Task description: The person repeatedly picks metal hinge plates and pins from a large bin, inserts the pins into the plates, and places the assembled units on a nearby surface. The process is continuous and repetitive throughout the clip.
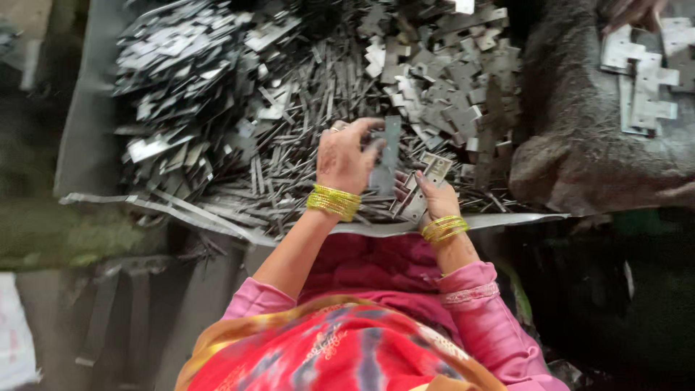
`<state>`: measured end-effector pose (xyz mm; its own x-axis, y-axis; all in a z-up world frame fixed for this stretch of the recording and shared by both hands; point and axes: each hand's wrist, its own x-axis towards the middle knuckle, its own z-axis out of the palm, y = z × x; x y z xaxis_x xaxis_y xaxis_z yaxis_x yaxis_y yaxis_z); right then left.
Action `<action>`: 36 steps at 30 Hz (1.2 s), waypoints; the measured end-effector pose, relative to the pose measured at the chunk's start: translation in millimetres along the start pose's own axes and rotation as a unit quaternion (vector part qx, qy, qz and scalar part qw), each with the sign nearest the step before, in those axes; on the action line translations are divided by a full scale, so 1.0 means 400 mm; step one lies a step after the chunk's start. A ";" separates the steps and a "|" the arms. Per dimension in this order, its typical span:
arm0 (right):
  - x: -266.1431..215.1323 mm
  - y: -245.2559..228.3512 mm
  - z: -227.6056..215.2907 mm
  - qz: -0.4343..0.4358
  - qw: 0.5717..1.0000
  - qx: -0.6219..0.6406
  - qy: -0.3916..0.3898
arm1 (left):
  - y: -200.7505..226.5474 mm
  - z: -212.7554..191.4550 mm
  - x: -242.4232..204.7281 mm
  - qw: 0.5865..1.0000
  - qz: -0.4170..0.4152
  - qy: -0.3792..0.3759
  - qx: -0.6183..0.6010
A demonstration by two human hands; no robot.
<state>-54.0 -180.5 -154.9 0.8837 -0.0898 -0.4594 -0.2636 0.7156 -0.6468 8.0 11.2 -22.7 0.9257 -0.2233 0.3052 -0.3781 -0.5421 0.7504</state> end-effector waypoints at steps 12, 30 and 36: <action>-0.169 0.112 0.146 0.060 0.987 0.064 -0.136 | -0.028 -0.008 -0.342 0.981 -0.130 0.090 -0.112; -0.115 -0.009 0.144 -0.105 0.819 -0.526 -0.204 | -0.377 -0.178 -0.098 0.956 -0.139 0.021 0.259; -0.027 -0.255 -0.015 -0.290 0.810 -0.510 -0.028 | -0.566 -0.223 -0.061 0.896 -0.153 0.024 0.417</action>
<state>-39.0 -256.8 -87.5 0.9817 -0.1549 0.1108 0.0440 -0.3814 -0.9234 71.1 211.7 -147.7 0.9778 0.0633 0.1998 0.0417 -0.9930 0.1105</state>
